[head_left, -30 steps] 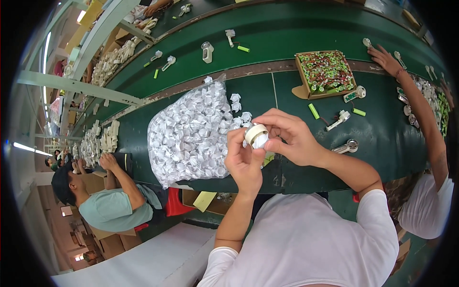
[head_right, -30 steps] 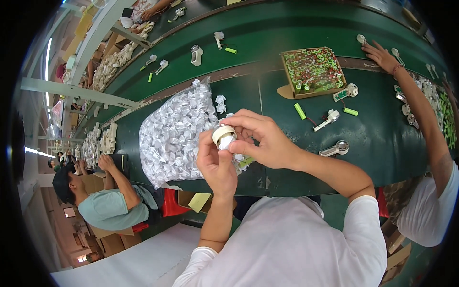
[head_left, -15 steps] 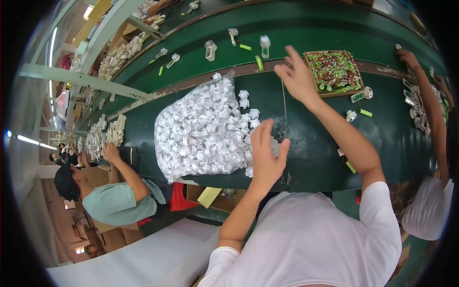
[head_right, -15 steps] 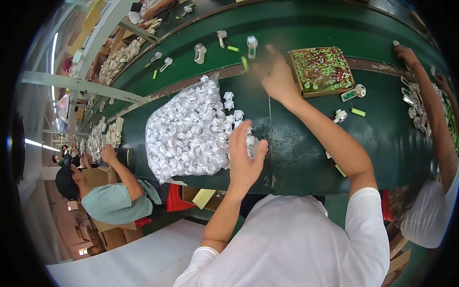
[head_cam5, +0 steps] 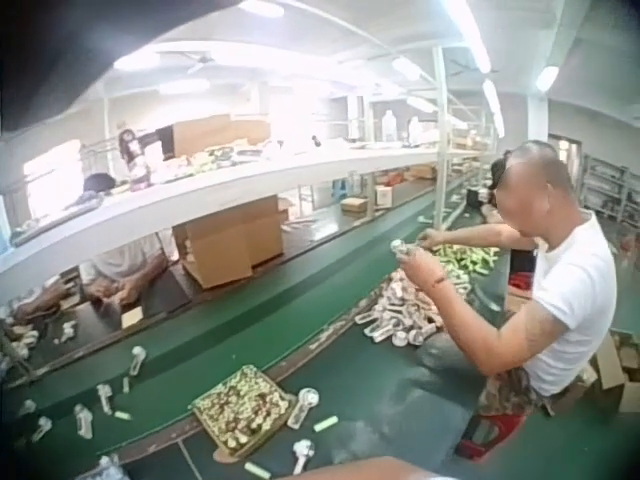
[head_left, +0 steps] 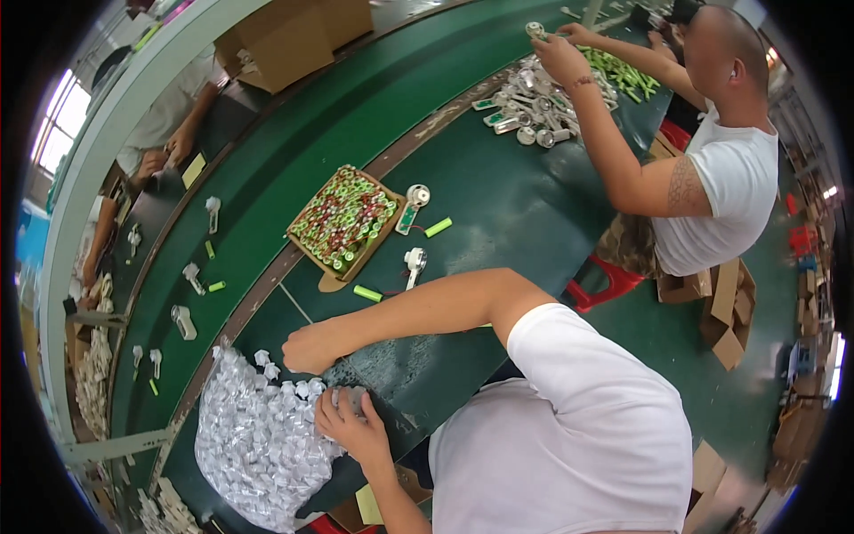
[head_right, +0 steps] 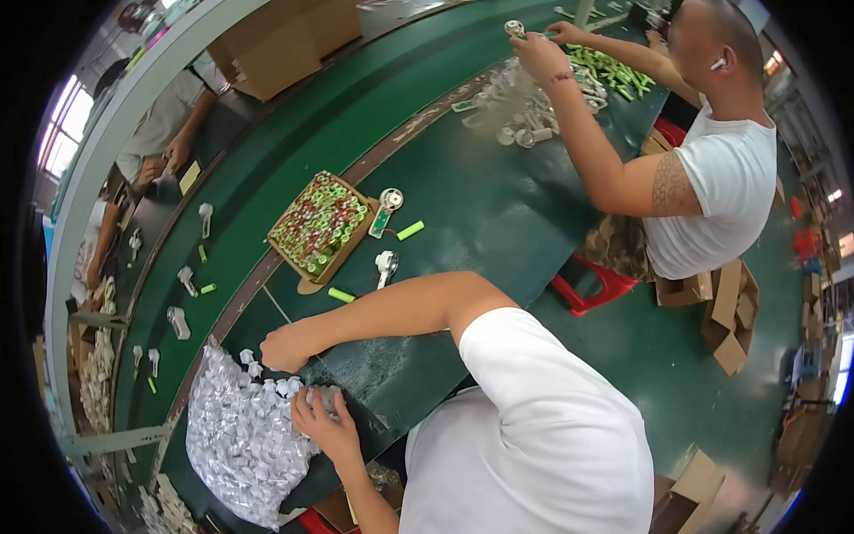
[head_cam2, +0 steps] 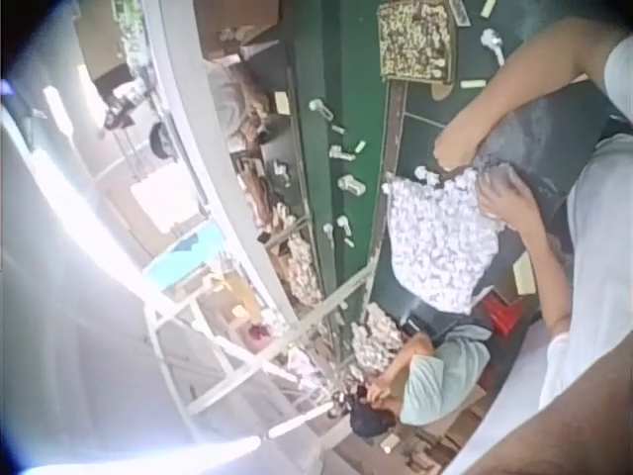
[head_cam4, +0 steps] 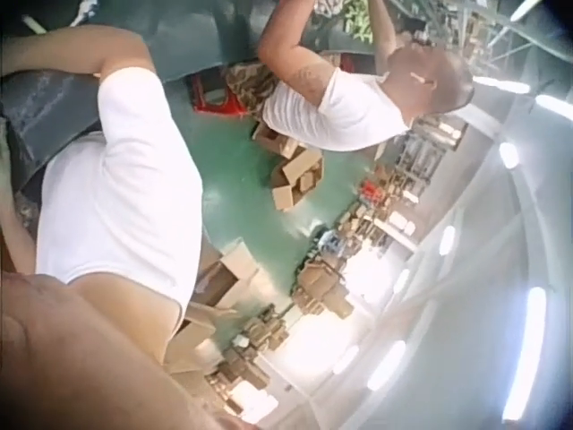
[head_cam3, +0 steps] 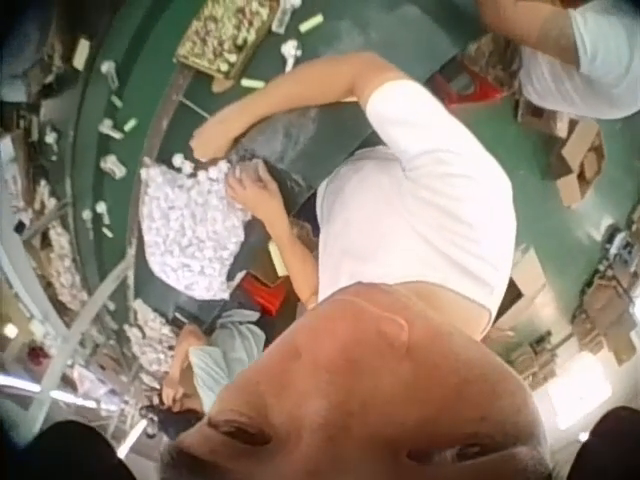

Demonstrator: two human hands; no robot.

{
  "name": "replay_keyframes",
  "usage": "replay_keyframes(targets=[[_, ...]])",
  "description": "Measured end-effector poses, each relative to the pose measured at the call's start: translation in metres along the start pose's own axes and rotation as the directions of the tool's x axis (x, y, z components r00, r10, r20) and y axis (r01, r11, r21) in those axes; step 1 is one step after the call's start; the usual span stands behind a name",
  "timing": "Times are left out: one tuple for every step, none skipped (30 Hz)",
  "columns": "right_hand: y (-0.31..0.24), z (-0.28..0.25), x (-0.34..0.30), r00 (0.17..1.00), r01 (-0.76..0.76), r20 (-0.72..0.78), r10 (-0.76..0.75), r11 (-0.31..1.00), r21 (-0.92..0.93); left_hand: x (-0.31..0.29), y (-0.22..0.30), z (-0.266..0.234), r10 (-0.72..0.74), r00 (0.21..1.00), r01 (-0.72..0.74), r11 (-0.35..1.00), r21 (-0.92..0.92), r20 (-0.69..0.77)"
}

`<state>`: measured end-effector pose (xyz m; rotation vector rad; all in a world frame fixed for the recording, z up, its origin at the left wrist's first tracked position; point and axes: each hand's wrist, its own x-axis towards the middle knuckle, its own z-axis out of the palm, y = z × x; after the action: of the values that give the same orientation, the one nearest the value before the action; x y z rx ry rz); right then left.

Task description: The person assembles small portable fans by hand, inserting lithium batteries and circuit boards into plastic fan housings, then attaching plastic covers and fan blades.

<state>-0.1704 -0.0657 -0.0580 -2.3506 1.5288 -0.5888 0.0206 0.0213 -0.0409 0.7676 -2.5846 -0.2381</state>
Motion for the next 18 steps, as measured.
replay_keyframes(targets=[[0.0, -0.01, -0.013, 0.99, -0.134, 0.043, 0.131, 0.988, 0.079, 0.002, 0.004, 0.002, 0.001, 0.999, -0.002, 1.0, -0.013, -0.049], [0.002, -0.018, -0.024, 0.962, -0.268, 0.09, 0.257, 0.951, 0.156, 0.006, 0.011, 0.006, -0.014, 1.0, 0.013, 0.995, -0.1, -0.007], [0.006, -0.028, -0.029, 0.958, -0.283, 0.09, 0.272, 0.947, 0.151, 0.01, 0.021, 0.011, -0.004, 1.0, 0.004, 0.994, -0.113, -0.005], [0.01, -0.037, -0.033, 0.897, -0.428, 0.214, 0.387, 0.88, 0.203, 0.017, 0.041, 0.013, -0.098, 0.986, 0.143, 0.917, -0.373, 0.137], [0.014, -0.041, -0.036, 0.81, -0.566, 0.336, 0.48, 0.791, 0.234, 0.024, 0.06, 0.015, -0.144, 0.945, 0.295, 0.759, -0.58, 0.293], [0.021, -0.03, -0.037, 0.867, -0.498, 0.164, 0.471, 0.837, 0.227, 0.027, 0.074, 0.027, 0.018, 0.977, 0.109, 0.815, -0.57, 0.211], [0.019, -0.025, -0.035, 0.868, -0.496, 0.166, 0.469, 0.84, 0.221, 0.03, 0.087, 0.038, 0.18, 0.975, -0.081, 0.838, -0.54, 0.133], [0.016, -0.022, -0.034, 0.896, -0.438, 0.015, 0.443, 0.88, 0.184, 0.035, 0.104, 0.043, 0.259, 0.957, -0.152, 0.831, -0.535, 0.131], [0.014, -0.02, -0.033, 0.907, -0.383, -0.135, 0.4, 0.914, 0.135, 0.038, 0.122, 0.047, 0.338, 0.933, -0.224, 0.818, -0.53, 0.127], [0.002, -0.021, -0.033, 0.938, -0.285, -0.173, 0.302, 0.951, 0.118, 0.037, 0.131, 0.052, 0.368, 0.919, -0.255, 0.831, -0.495, 0.144], [0.003, -0.015, -0.031, 0.936, -0.289, -0.178, 0.305, 0.951, 0.107, 0.037, 0.143, 0.057, 0.418, 0.894, -0.303, 0.83, -0.468, 0.163], [0.004, -0.009, -0.029, 0.97, -0.206, -0.119, 0.211, 0.977, 0.051, 0.04, 0.155, 0.06, 0.456, 0.868, -0.334, 0.829, -0.449, 0.195], [0.005, -0.003, -0.026, 0.992, -0.113, -0.051, 0.113, 0.994, 0.004, 0.039, 0.158, 0.067, 0.46, 0.868, -0.341, 0.826, -0.449, 0.187], [0.003, -0.004, -0.025, 0.993, -0.111, -0.049, 0.111, 0.994, -0.005, 0.038, 0.158, 0.078, 0.514, 0.839, -0.416, 0.817, -0.398, 0.177], [0.001, -0.004, -0.024, 0.996, -0.082, -0.026, 0.081, 0.996, -0.023, 0.036, 0.158, 0.086, 0.564, 0.808, -0.487, 0.803, -0.345, 0.173], [-0.003, -0.009, -0.024, 0.999, -0.051, 0.0, 0.051, 0.998, -0.035, 0.035, 0.158, 0.088, 0.547, 0.823, -0.47, 0.808, -0.356, 0.154], [-0.004, -0.013, -0.025, 0.999, -0.045, 0.006, 0.046, 0.998, -0.033, 0.033, 0.154, 0.088, 0.54, 0.827, -0.464, 0.812, -0.355, 0.154], [-0.004, -0.017, -0.029, 0.997, -0.07, 0.023, 0.069, 0.997, 0.029, 0.032, 0.148, 0.087, 0.507, 0.844, -0.417, 0.825, -0.38, 0.173]])
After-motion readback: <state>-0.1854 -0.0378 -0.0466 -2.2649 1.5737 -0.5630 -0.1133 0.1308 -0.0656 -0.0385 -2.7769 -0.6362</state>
